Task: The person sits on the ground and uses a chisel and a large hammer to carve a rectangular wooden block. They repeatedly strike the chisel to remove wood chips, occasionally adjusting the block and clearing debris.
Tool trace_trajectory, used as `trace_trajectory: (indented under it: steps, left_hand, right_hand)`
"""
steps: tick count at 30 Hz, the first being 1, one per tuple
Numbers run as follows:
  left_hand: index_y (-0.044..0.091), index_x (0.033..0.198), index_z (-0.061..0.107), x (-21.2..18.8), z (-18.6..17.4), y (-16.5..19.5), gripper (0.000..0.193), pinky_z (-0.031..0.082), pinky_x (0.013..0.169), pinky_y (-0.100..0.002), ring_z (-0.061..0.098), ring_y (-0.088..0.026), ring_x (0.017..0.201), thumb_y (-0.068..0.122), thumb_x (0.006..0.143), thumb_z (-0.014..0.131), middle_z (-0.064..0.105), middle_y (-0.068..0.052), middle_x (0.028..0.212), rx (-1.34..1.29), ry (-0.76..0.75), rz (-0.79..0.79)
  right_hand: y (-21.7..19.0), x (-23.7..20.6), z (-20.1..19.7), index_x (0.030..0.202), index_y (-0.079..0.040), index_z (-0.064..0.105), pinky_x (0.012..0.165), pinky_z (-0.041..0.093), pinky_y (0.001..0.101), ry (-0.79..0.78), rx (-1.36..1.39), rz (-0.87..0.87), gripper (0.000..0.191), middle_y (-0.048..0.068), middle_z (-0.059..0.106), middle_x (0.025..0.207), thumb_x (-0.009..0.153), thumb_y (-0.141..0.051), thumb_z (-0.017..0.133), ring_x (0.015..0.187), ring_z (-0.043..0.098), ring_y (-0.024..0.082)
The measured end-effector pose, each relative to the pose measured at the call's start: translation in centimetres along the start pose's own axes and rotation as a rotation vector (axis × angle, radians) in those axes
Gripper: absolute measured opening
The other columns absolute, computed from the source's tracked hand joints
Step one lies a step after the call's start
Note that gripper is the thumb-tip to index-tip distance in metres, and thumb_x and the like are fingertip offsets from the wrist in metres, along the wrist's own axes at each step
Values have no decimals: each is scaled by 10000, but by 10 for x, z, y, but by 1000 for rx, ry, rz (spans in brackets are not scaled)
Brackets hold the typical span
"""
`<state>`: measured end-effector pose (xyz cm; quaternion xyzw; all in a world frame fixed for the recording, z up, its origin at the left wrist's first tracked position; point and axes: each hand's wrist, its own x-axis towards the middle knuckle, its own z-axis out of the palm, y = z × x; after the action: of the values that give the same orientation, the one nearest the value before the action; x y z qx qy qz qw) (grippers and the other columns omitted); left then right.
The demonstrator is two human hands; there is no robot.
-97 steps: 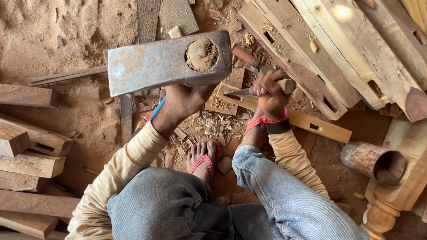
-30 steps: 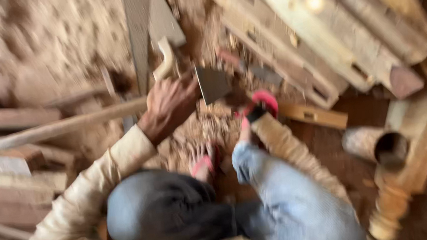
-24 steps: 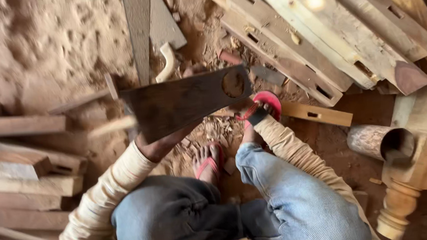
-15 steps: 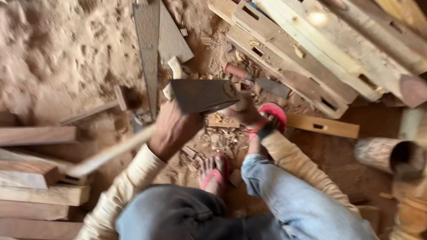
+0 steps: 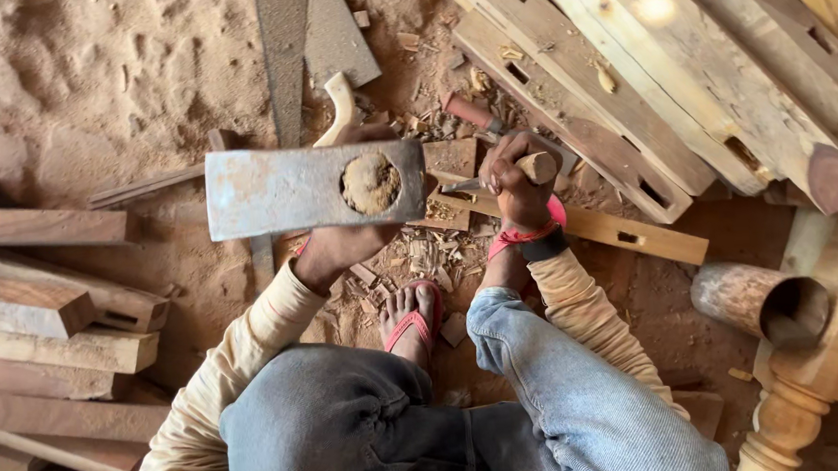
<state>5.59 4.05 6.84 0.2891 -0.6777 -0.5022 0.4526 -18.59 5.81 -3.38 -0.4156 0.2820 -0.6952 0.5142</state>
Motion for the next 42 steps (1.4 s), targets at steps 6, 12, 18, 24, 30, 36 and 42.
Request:
trace_trajectory:
  steps: [6,12,18,24,30,36,42]
  left_hand:
    - [48,1308,516,4,-9,7,464,535,878,-314,622,-194,1042,157,967,812,605,-85,1179,463,46,112]
    - [62,1265,516,9,-10,12,429,531,919,-332,611,-192,1049,157,946,788,603,-112,1154,514,28,127]
    - [32,1378,430,4,-6,5,540,549,960,-298,622,-142,1055,127,993,796,615,-61,1187,15,46,-87]
    - [35,1414,441,2,-10,2,598,558,1021,-327,647,-165,1116,101,961,826,631,-99,1243,149,73,-11]
    - [38,1431,416,2,-9,1,642,575,996,-330,664,-158,1118,135,958,839,650,-75,1213,29,124,-101]
    - [43,1436,412,-1,-10,-5,630,551,1028,-341,648,-170,1145,124,976,834,640,-89,1228,106,114,-66]
    - [43,1342,445,-1,-4,-13,511,573,1022,-334,653,-156,1124,140,967,778,640,-55,1217,-225,39,-186]
  right_hand:
    - [12,-5,-2,802,-19,502,537,430,303,30,-26,83,274,78,545,714,945,-128,709,551,481,128]
    - [13,-4,-4,798,-21,514,533,441,307,16,-29,35,279,78,546,703,945,-139,720,544,494,137]
    - [14,-3,-5,795,-26,514,509,439,298,28,-55,27,294,69,542,675,942,-162,729,523,497,128]
    - [17,-6,-7,797,-28,512,513,448,305,33,-43,40,296,77,549,700,936,-165,735,535,507,135]
    - [15,-7,-7,803,-25,511,519,438,312,36,-22,47,293,77,541,704,935,-152,740,540,504,141]
    - [27,-14,-14,816,-36,532,493,437,296,49,-50,-5,268,50,535,695,931,-158,741,534,517,123]
    - [55,-15,-11,803,-43,601,432,515,291,5,-197,-169,197,35,634,664,912,-144,730,501,587,103]
